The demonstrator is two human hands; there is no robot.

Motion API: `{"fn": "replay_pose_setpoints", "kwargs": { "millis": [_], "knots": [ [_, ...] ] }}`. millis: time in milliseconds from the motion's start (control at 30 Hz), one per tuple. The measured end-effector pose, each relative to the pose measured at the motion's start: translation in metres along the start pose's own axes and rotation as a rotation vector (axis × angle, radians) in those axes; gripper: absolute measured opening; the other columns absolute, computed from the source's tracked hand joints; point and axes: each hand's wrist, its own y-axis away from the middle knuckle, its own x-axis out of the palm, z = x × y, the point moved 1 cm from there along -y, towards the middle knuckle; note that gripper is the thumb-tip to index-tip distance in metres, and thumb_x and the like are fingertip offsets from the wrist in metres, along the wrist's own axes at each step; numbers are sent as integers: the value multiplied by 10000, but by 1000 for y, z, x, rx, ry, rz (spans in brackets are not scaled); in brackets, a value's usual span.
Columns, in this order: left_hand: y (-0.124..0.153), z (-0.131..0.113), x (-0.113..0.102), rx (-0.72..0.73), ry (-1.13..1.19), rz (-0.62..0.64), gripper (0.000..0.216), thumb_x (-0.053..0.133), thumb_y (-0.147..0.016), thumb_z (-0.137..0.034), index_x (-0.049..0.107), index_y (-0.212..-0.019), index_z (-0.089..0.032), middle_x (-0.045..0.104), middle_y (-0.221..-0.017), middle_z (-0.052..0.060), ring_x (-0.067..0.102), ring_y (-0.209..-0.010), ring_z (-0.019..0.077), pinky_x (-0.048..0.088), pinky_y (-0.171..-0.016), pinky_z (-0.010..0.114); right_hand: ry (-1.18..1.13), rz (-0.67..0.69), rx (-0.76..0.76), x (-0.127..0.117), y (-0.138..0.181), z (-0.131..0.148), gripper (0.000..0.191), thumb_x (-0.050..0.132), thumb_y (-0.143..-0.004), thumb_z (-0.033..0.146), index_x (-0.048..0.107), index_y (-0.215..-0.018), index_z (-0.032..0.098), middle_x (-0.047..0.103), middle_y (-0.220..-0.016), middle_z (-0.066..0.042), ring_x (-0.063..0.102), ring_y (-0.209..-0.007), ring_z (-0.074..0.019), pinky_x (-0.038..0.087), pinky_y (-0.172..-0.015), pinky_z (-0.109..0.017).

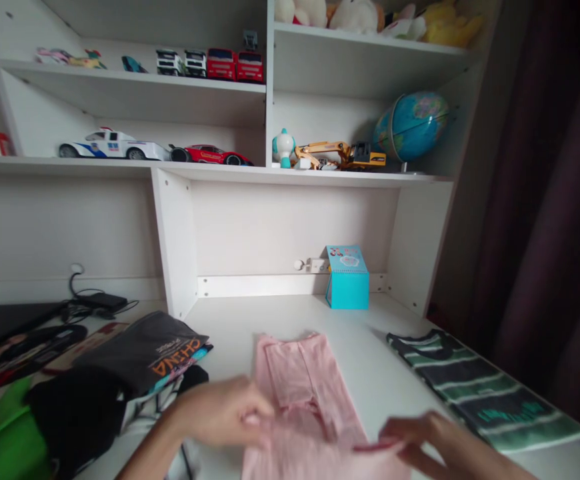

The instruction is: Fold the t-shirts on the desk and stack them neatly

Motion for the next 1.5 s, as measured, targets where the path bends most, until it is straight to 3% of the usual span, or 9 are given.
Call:
{"fn": "replay_pose_setpoints", "kwargs": {
  "millis": [133, 267, 400, 700, 900, 1133, 1233, 1367, 1500],
  "knots": [
    [-76, 47, -57, -151, 292, -98, 313, 620, -595, -363, 391, -512, -167, 292, -510, -77, 280, -500, 58, 224, -471, 186, -321, 150, 199, -12, -115, -41, 308, 531, -764, 470, 565, -742, 165, 579, -680, 1, 553, -658, -126, 460, -596, -220],
    [-124, 117, -52, -363, 458, -148, 252, 633, -478, -334, 459, -546, -165, 400, -505, -64, 377, -502, 79, 312, -499, 209, -291, 171, 327, 29, -190, -87, 262, 556, -770, 396, 542, -748, 135, 479, -561, 51, 488, -511, -80, 426, -491, -212],
    [-134, 153, -45, -369, 470, -158, 234, 615, -455, -291, 543, -624, -147, 473, -555, -47, 429, -529, 91, 349, -522, 222, -165, 159, 368, 58, -211, -117, 210, 557, -819, 334, 560, -782, 128, 520, -622, 52, 492, -511, -61, 427, -487, -205],
    [-151, 184, -37, -363, 90, -338, 224, 575, -490, -185, 595, -710, -155, 550, -639, -26, 503, -637, 144, 364, -572, 223, 88, 48, 379, 66, -223, -134, 206, 554, -830, 315, 573, -934, 139, 596, -914, -19, 572, -818, -138, 478, -739, -338],
    [-149, 173, -34, -319, -34, -349, 162, 565, -522, -132, 610, -676, -153, 561, -619, -21, 532, -634, 159, 364, -573, 219, 116, -28, 380, 66, -214, -118, 198, 590, -794, 320, 589, -759, 126, 598, -738, 23, 565, -658, -108, 469, -612, -263],
    [-133, 87, -93, 72, -79, -709, 226, 472, -728, -172, 592, -919, -177, 613, -870, 10, 541, -813, 145, 390, -734, 216, 125, -519, 200, -25, -182, -56, 217, 457, -817, 256, 504, -1015, 181, 630, -930, -38, 579, -823, -143, 434, -710, -241],
    [-120, 68, -99, 184, -57, -751, 204, 468, -778, -218, 573, -949, -183, 620, -915, 19, 549, -864, 146, 397, -798, 228, 260, -692, 24, -25, -139, -12, 212, 423, -819, 235, 512, -1009, 204, 624, -940, -57, 585, -813, -171, 439, -717, -278],
    [-115, 85, -80, 24, -140, -521, 335, 507, -732, -137, 561, -1059, -183, 623, -1022, 54, 547, -979, 181, 383, -880, 270, 311, -306, -134, 14, -92, 31, 293, 493, -789, 235, 540, -1078, 224, 632, -937, -73, 592, -840, -203, 463, -714, -289],
    [-119, 80, -39, -130, -275, -314, 421, 542, -720, -152, 551, -1140, -183, 565, -1179, 100, 490, -1109, 249, 335, -954, 332, 94, -8, -77, 31, -85, 17, 347, 449, -851, 322, 488, -1194, 286, 573, -1157, -46, 555, -1014, -186, 438, -854, -280]
  ]
}}
